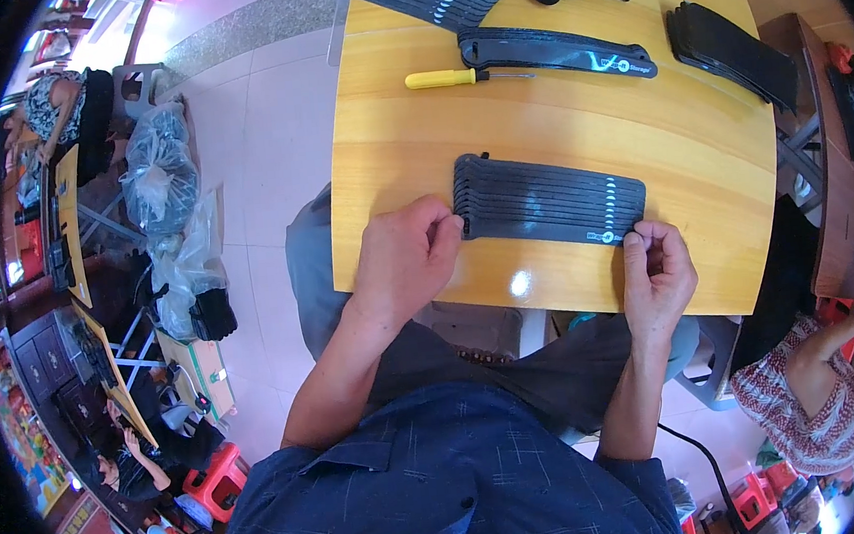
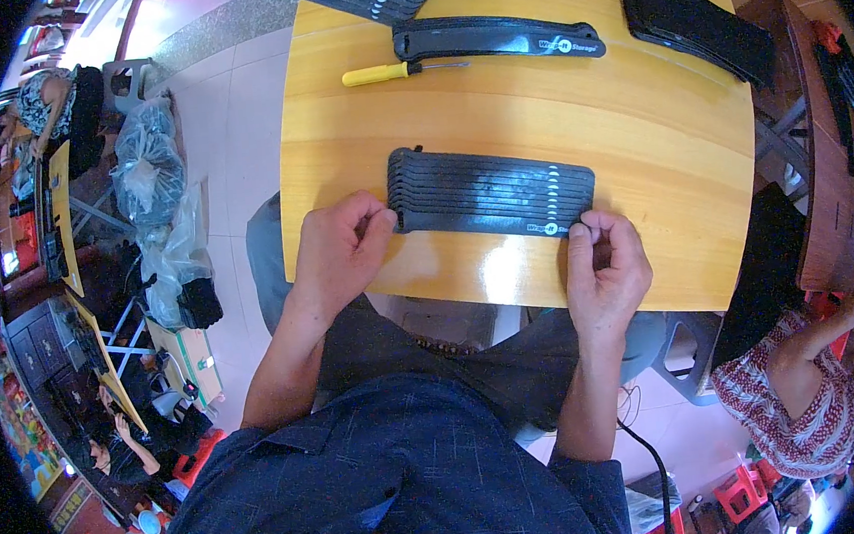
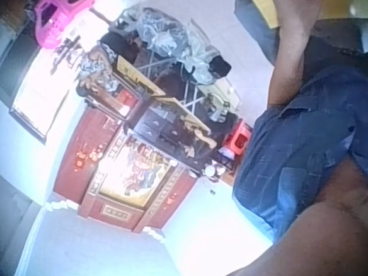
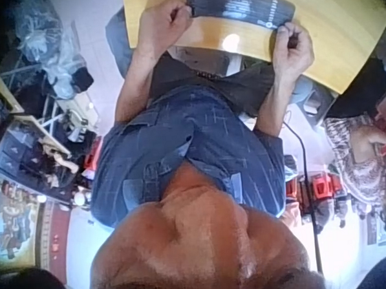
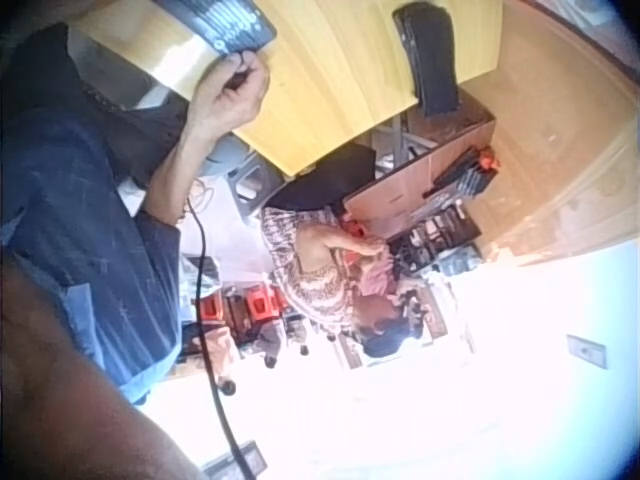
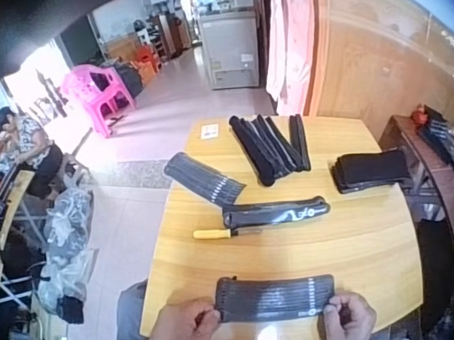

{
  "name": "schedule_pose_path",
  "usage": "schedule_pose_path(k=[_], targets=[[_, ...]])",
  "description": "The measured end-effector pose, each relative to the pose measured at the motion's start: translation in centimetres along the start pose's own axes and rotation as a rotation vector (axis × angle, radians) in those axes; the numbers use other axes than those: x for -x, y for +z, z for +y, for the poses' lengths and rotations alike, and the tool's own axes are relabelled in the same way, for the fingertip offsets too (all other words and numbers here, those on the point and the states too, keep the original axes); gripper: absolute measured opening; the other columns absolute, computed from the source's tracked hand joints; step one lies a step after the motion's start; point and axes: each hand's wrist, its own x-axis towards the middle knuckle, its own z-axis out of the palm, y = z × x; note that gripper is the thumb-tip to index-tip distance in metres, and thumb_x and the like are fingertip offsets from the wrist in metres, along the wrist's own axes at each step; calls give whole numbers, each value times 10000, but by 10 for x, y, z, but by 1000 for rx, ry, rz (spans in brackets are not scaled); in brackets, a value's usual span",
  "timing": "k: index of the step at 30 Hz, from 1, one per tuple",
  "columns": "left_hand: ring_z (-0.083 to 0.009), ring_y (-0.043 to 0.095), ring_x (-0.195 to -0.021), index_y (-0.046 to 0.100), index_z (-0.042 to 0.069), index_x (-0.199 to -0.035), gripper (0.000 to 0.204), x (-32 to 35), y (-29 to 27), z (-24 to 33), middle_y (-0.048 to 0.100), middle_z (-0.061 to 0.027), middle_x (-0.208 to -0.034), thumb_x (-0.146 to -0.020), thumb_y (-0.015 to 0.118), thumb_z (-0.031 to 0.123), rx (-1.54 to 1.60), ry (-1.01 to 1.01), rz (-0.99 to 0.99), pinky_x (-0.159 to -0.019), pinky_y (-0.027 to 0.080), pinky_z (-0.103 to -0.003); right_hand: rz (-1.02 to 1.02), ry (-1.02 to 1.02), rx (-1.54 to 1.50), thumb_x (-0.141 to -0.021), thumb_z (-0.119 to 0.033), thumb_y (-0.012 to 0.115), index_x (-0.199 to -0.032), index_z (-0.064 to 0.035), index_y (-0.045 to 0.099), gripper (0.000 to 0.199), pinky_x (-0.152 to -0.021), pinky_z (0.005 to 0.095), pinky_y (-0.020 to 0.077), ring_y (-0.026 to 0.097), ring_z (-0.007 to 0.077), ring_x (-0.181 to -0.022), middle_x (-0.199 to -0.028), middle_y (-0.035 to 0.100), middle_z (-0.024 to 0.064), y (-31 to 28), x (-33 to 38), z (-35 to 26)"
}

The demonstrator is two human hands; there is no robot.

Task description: Assembling plastic fasteners or clips onto black fabric straps.

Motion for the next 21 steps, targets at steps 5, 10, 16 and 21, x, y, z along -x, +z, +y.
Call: schedule_pose_path(k=[5, 10, 16, 21], targets=[[-141, 520, -506, 665, 11, -854, 148, 0, 0, 1, 572, -117, -606, -943, 691, 127, 6, -8, -8, -489, 406, -324, 2, -5, 11, -943, -25, 717, -992, 5, 679, 68, -580, 207, 437, 524, 47, -672, -790, 594, -10, 1, 0, -1], [-130, 496, -504, 658, 11, -843, 152, 1, 1, 0, 562, -108, -603, -940, 694, 122, 18, 18, 18, -484, 394, -322, 11, -13, 13, -942, -27, 718, -979, -2, 674, 63, -577, 209, 433, 525, 51, -669, -785, 588, -14, 1, 0, -1], [-133, 496, -503, 644, 9, -828, 157, 1, 2, 2, 561, -104, -601, -932, 699, 113, 13, 2, 33, -485, 392, -324, 4, -15, 13, -944, -38, 719, -961, -11, 672, 56, -571, 208, 423, 513, 50, -658, -779, 582, -16, 1, -1, -1], [-145, 500, -499, 637, 11, -827, 155, 1, 2, 2, 564, -111, -604, -932, 696, 110, 24, 15, 32, -488, 400, -329, 6, 1, 12, -947, -37, 714, -957, -11, 672, 50, -569, 206, 417, 507, 48, -659, -776, 578, -21, 1, -1, -2]])
